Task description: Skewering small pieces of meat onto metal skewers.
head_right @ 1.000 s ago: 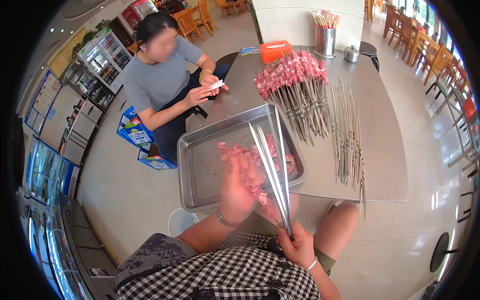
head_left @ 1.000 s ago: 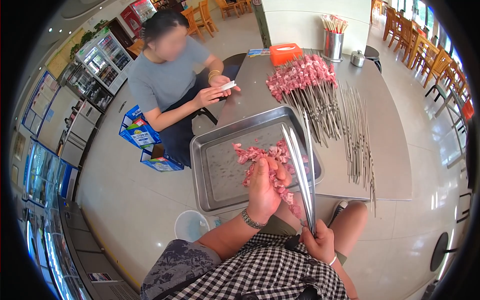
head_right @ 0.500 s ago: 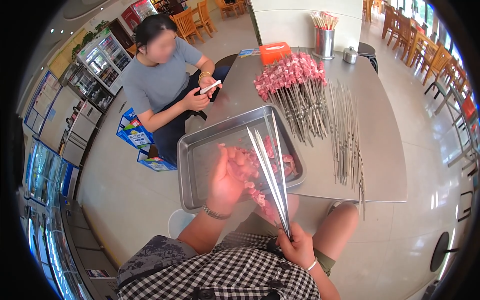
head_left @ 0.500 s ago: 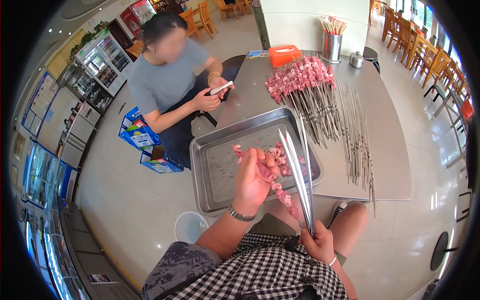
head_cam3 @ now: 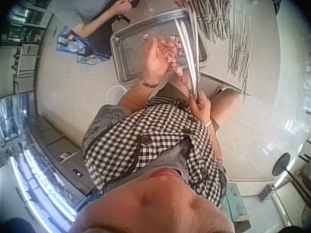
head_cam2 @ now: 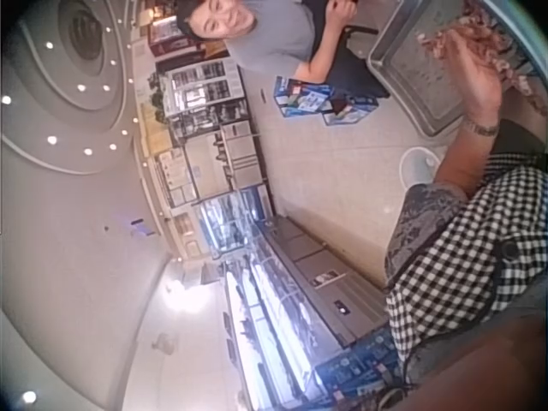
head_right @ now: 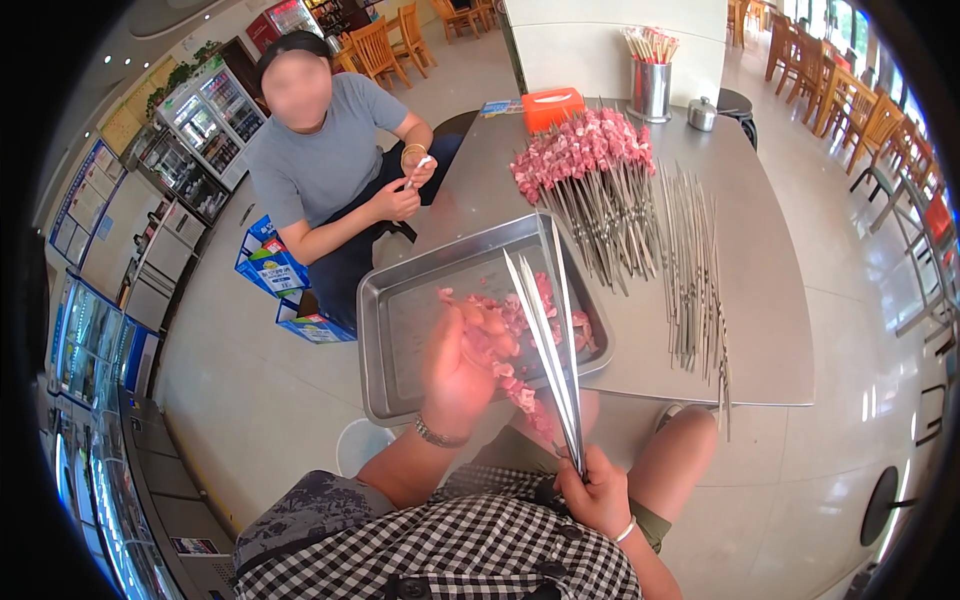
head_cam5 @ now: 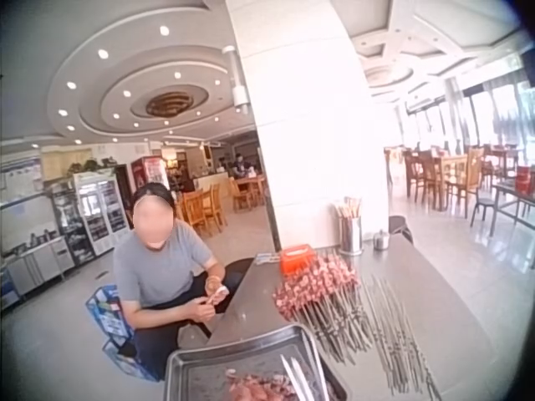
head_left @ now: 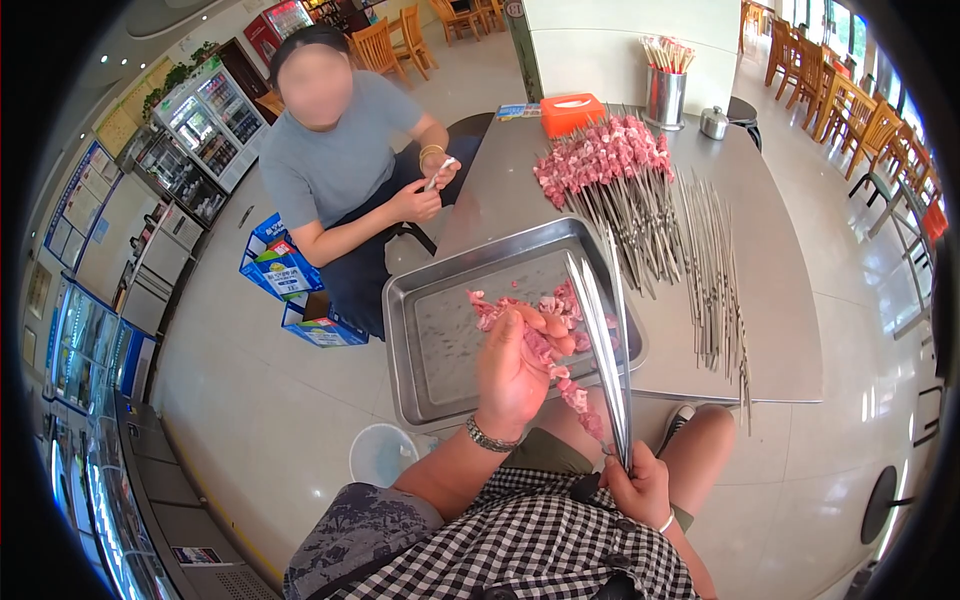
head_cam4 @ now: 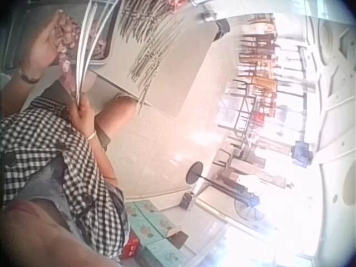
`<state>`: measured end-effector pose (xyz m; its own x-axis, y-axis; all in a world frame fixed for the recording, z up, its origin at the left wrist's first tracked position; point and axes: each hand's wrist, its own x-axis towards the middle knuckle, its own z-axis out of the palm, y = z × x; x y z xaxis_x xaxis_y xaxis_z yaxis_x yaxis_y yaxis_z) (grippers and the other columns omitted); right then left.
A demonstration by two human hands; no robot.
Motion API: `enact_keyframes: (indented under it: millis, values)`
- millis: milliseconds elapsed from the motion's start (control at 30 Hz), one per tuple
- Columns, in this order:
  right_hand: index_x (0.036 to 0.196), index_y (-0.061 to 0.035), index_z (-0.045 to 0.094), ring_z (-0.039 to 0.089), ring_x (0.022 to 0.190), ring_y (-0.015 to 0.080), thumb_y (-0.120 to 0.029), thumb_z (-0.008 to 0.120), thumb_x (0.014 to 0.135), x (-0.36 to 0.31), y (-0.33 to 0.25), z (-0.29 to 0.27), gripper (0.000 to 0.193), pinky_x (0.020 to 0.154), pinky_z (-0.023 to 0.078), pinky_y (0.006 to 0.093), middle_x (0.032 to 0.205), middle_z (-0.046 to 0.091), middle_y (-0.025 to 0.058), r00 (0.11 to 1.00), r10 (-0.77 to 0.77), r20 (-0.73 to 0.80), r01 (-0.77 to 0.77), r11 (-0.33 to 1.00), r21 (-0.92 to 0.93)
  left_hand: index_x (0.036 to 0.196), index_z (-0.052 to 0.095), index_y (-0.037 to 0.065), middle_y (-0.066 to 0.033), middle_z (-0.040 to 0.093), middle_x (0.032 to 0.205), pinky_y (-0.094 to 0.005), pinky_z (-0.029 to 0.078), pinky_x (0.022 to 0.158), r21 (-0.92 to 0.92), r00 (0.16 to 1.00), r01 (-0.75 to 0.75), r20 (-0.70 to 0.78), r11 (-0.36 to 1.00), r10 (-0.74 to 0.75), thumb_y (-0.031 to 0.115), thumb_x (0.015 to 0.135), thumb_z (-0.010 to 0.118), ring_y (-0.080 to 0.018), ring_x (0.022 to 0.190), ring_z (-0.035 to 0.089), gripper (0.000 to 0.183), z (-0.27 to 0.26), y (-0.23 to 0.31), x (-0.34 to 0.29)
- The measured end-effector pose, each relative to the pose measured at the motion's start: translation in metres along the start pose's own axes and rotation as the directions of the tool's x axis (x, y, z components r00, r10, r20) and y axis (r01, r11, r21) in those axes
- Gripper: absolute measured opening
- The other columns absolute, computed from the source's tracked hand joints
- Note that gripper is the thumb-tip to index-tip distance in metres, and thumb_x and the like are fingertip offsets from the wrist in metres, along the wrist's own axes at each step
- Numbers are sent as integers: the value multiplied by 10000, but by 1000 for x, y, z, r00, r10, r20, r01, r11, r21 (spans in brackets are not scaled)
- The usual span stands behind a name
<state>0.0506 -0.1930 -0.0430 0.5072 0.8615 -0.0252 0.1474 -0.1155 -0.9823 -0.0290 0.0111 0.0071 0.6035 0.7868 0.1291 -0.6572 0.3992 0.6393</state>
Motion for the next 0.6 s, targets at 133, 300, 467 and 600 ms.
enact_keyframes:
  millis: [133, 300, 467, 600]
  values:
    - [915, 7, 543, 573, 525, 76, -14, 532, 854, 0, -3, 0, 66, 477, 441, 213, 595, 584, 26, 1000, -17, -2, 17, 1000, 13, 914, 488, 108, -49, 531, 796, -265, 397, 544, 70, 998, 18, -63, 997, -14, 340, 978, 348, -166, 612, 482, 278, 10, -2, -2]
    - [921, -19, 569, 612, 530, 96, -59, 571, 844, -1, 2, -1, 86, 476, 458, 229, 578, 612, 32, 1000, -20, -13, 20, 1000, 3, 827, 431, 115, -5, 401, 667, -264, 305, 529, 41, 997, 19, 70, 999, -22, 338, 981, 344, -121, 548, 344, 284, 6, -3, 2]
    - [910, -25, 568, 605, 520, 96, -54, 575, 836, -1, 2, -3, 80, 473, 457, 232, 578, 612, 28, 999, -55, 3, 55, 998, -23, 794, 411, 119, 15, 377, 632, -268, 286, 524, 56, 997, 29, 66, 998, -32, 351, 982, 338, -112, 524, 312, 308, 8, -4, 2]
    - [910, -25, 570, 604, 517, 97, -52, 577, 834, -3, 0, 0, 81, 469, 454, 234, 573, 611, 27, 998, -67, -7, 67, 997, -40, 785, 411, 120, 8, 390, 616, -270, 314, 522, 75, 997, 35, 71, 997, -41, 366, 983, 334, -119, 498, 339, 325, 10, -2, -1]
